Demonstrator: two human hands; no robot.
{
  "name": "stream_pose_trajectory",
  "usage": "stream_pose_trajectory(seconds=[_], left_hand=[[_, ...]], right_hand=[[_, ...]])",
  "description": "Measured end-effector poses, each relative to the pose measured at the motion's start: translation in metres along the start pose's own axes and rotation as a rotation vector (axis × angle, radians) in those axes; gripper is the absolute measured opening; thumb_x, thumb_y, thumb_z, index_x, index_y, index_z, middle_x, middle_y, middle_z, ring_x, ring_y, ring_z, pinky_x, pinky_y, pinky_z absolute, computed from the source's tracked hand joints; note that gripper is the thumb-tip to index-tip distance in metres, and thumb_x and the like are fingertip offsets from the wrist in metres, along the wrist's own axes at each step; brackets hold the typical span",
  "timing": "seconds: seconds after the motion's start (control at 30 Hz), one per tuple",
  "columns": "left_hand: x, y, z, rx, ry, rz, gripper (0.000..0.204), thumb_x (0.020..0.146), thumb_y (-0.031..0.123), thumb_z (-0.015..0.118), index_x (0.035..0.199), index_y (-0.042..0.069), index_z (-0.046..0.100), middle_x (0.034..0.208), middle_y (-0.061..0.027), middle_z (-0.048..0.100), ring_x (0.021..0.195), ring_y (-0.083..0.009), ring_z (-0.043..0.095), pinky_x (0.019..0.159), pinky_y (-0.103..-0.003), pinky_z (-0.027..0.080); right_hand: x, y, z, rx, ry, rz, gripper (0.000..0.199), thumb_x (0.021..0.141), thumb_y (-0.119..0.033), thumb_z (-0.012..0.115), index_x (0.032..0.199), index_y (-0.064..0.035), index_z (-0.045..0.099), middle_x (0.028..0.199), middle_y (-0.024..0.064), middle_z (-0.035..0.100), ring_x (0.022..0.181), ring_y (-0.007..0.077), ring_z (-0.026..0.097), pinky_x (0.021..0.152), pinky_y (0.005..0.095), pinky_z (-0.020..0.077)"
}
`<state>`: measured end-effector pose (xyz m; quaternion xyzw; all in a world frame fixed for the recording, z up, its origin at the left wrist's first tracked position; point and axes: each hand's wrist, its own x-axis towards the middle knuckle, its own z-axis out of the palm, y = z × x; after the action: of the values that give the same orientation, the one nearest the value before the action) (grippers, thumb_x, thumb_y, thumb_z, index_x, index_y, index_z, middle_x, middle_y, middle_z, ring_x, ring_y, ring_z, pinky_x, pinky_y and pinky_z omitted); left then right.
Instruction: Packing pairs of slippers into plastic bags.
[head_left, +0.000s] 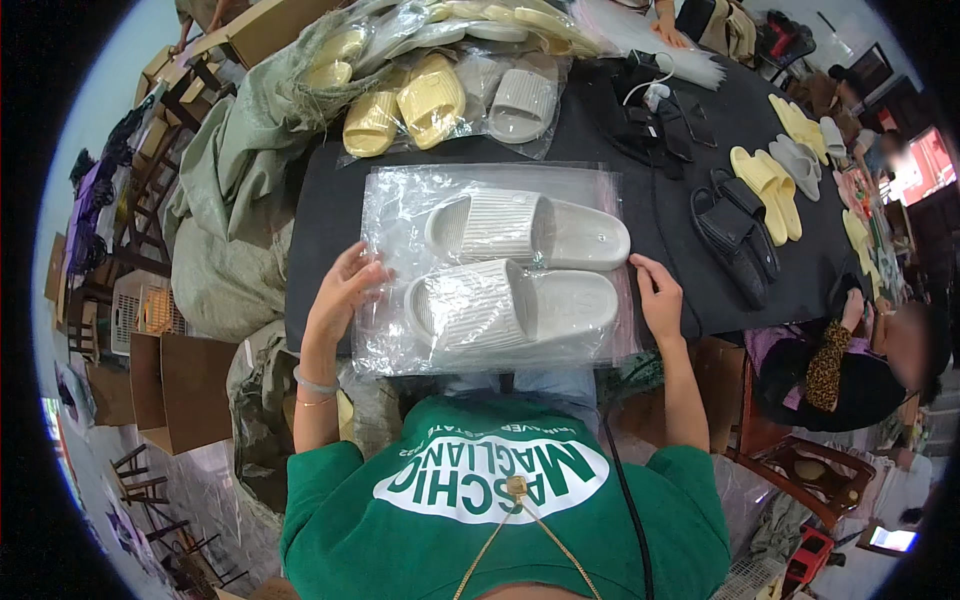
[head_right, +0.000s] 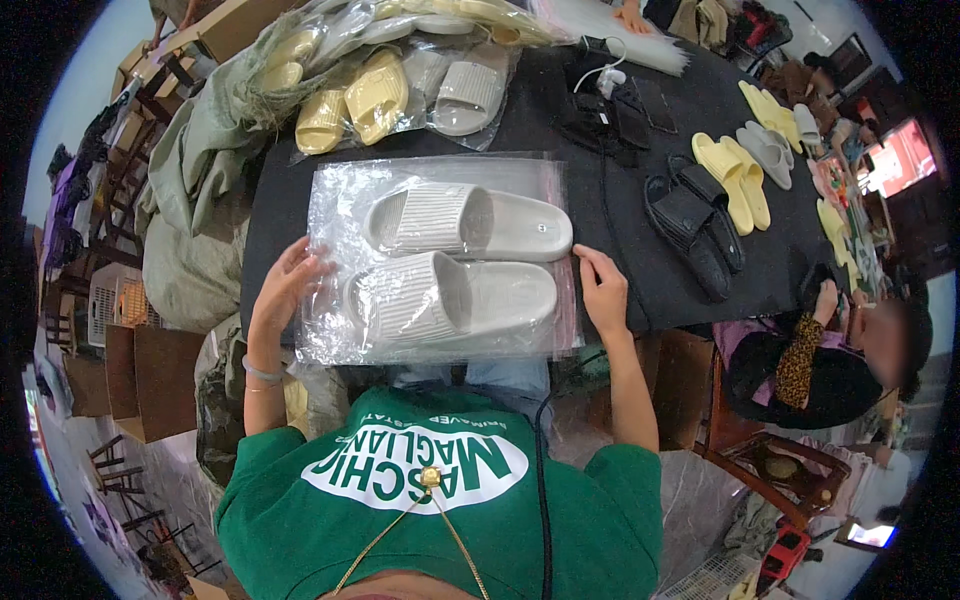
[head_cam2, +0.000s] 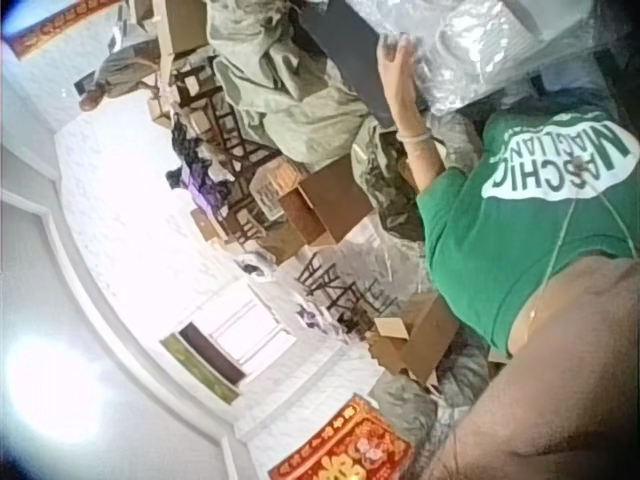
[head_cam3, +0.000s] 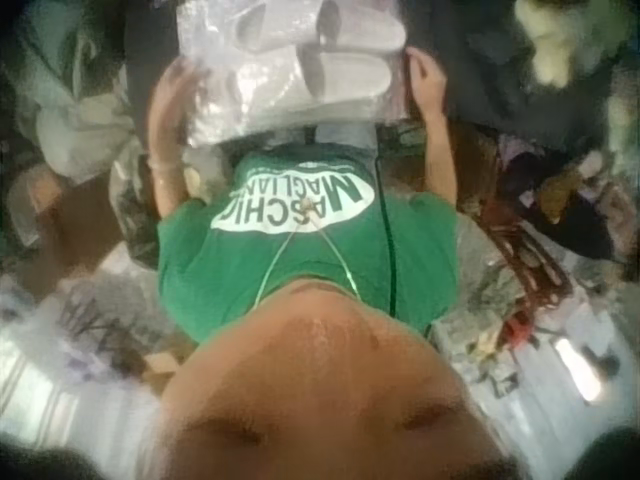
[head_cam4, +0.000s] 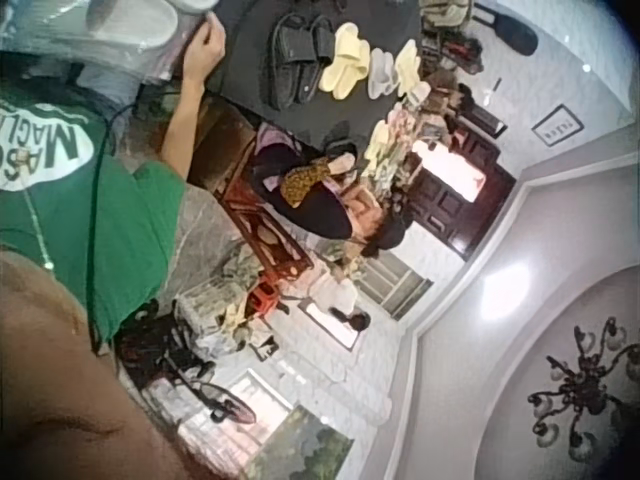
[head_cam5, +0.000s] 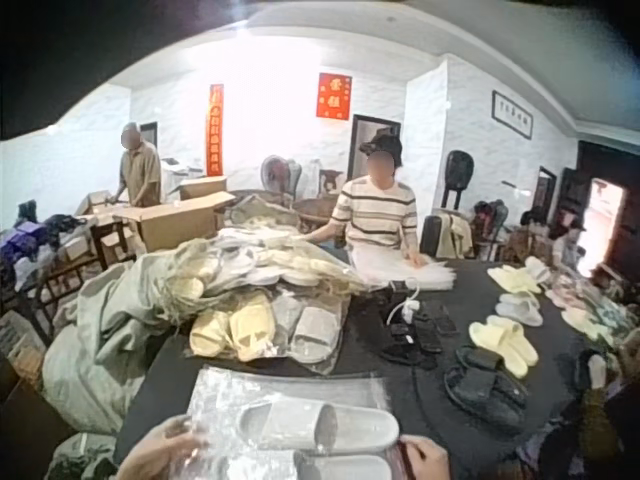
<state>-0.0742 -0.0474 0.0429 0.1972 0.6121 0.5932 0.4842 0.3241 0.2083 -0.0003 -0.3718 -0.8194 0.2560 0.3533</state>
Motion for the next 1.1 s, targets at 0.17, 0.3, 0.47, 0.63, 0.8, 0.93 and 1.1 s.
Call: stream_pose_trajectory(seconds=[0.17,0.3,0.47,0.63,0.8,0.93,1.1], left_hand=[[-0.011,-0.017,-0.016,0.225,0.155,0.132,0.079,0.087,0.028,0.070,0.144,-0.005,0.026,0.131,-0.0164,0.049,0.100,-0.0194,0.062,0.072,-0.028,0.051],[-0.033,-0.037,-0.012,0.460,0.308,0.189,0.061,0.088,0.028,0.069,0.133,-0.004,0.044,0.102,-0.0125,0.063,0.080,-0.0150,0.063,0.067,-0.027,0.049],[-0.042,-0.048,0.013,0.844,0.569,0.111,0.039,0.084,0.029,0.071,0.110,0.003,0.058,0.080,-0.0064,0.063,0.068,-0.0191,0.061,0.064,-0.034,0.049],[-0.040,-0.059,0.027,0.993,0.749,0.276,0.042,0.082,0.028,0.071,0.115,0.008,0.055,0.075,-0.0065,0.061,0.067,-0.0267,0.062,0.064,-0.039,0.048],[-0.036,-0.067,0.038,1.132,0.771,0.577,0.051,0.086,0.017,0.064,0.132,0.002,0.047,0.127,-0.0164,0.052,0.119,-0.0343,0.050,0.095,-0.041,0.043],[-0.045,-0.051,0.046,1.274,0.287,0.642,0.064,0.091,0.028,0.054,0.145,0.001,0.031,0.152,-0.0158,0.030,0.141,-0.0320,0.027,0.114,-0.047,0.020],[-0.033,-0.072,0.046,1.304,0.281,0.562,0.071,0.093,0.043,0.048,0.147,0.003,0.027,0.155,-0.0168,0.023,0.143,-0.0317,0.023,0.114,-0.047,0.017]], right_hand=[[0.021,-0.034,-0.014,-0.056,-0.017,-0.159,0.017,0.087,-0.006,0.060,0.101,-0.0036,0.068,0.108,0.0095,0.067,0.105,0.0266,0.061,0.090,0.0357,0.0468],[0.032,-0.049,-0.012,-0.129,-0.412,-0.344,0.031,0.084,-0.022,0.067,0.112,-0.0082,0.066,0.129,0.0083,0.059,0.126,0.0275,0.049,0.106,0.0412,0.0350],[0.052,-0.083,0.023,-0.141,-0.746,-0.447,0.068,0.079,-0.034,0.072,0.138,-0.0111,0.046,0.145,0.0128,0.042,0.134,0.0305,0.039,0.115,0.0473,0.0226],[0.078,-0.094,0.091,-0.121,-0.716,-0.597,0.068,0.080,-0.041,0.068,0.133,-0.0035,0.048,0.136,0.0199,0.048,0.129,0.0312,0.044,0.114,0.0447,0.0239],[0.074,-0.056,0.158,-0.323,-0.727,-0.404,0.047,0.072,-0.013,0.064,0.116,0.0027,0.060,0.121,0.0251,0.057,0.116,0.0411,0.051,0.105,0.0428,0.0357],[0.075,-0.091,0.143,-0.269,-0.757,-0.303,0.040,0.069,-0.008,0.060,0.108,0.0019,0.065,0.110,0.0254,0.062,0.109,0.0426,0.054,0.102,0.0441,0.0387],[0.082,-0.059,0.124,-0.422,-0.469,-0.683,0.031,0.068,-0.019,0.061,0.085,0.0048,0.068,0.088,0.0209,0.067,0.091,0.0364,0.063,0.090,0.0432,0.0449]])
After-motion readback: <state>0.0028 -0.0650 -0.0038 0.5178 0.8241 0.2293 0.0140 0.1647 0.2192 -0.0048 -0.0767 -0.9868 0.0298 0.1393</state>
